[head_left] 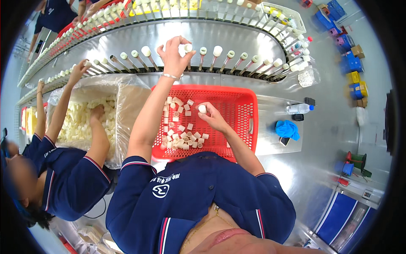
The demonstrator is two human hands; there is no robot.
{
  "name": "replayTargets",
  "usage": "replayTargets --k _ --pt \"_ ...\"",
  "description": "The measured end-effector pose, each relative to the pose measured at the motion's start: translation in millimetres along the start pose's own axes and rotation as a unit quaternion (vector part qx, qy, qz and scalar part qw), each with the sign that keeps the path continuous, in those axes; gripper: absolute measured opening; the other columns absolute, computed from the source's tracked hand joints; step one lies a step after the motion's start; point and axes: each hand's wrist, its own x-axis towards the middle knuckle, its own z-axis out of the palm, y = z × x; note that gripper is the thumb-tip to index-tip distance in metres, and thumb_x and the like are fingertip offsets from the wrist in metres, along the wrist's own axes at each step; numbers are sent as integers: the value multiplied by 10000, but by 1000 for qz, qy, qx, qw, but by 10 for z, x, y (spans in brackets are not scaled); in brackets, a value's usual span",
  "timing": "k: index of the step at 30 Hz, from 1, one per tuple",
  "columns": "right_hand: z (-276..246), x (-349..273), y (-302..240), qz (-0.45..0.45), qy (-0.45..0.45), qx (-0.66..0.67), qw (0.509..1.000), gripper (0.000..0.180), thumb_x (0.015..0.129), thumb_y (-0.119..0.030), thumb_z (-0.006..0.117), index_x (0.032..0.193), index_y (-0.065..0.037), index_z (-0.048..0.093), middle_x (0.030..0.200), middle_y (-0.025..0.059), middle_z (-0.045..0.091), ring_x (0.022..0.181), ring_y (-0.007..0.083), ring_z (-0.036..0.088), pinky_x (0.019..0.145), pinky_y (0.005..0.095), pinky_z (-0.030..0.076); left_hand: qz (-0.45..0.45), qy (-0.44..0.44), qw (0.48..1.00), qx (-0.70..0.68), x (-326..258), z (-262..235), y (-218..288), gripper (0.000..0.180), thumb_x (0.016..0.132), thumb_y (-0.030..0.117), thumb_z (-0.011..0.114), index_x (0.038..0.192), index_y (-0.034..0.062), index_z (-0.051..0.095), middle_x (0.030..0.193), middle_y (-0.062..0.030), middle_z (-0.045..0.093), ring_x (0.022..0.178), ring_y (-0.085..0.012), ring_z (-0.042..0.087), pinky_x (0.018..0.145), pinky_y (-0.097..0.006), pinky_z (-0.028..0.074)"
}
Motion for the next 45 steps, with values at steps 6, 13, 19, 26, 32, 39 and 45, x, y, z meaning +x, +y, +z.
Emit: replayTargets --k 6,13,19,26,32,39,45 --pt "-330 133 -482 -76 187 49 978 254 859 -112 655 1084 -47 556 901 -35 562 798 45 526 694 227 441 7 -163 985 63 268 287 75 335 716 267 761 1012 219 612 1018 18 641 1044 -202 570 1002 -658 153" --pt "-1293 513 -1045 -155 444 -136 872 308 838 -184 685 1094 -53 576 818 61 630 691 153 592 634 287 466 53 -126 986 -94 304 407 444 257 795 160 676 1042 126 616 900 -84 634 926 -269 595 910 -456 364" --pt "-1884 701 -1150 -18 416 -480 772 358 851 -345 620 1097 -89 568 882 221 654 835 412 624 705 488 481 22 -75 992 -102 340 -56 517 359 816 196 672 1101 29 533 911 -154 606 823 -313 593 755 -396 469" --pt "-2122 507 -1083 70 420 -501 753 562 852 -394 600 1271 -56 439 856 210 665 844 415 634 730 502 475 -4 -69 995 68 312 -647 -39 205 861 250 635 1006 108 608 843 -73 646 743 -268 614 787 -374 416" --pt "-1369 259 -757 2 463 -362 809 597 872 -298 599 1371 -89 346 753 102 663 716 323 646 677 448 486 62 -169 960 214 238 -599 -335 251 824 317 671 1004 148 630 830 -23 652 877 -200 587 817 -364 336" --pt "-380 415 -64 -51 235 -412 879 277 879 -264 581 1103 -103 569 789 132 666 731 331 656 650 455 511 87 -307 911 262 424 -31 -226 326 822 385 643 1038 141 628 871 -40 651 913 -228 583 880 -399 327" --pt "218 709 801 -32 15 -468 883 268 863 -162 482 1111 -112 571 992 167 617 816 368 647 694 484 520 217 -66 957 179 -183 171 -14 356 758 180 677 1104 136 606 1032 -65 550 957 -249 526 794 -406 386"
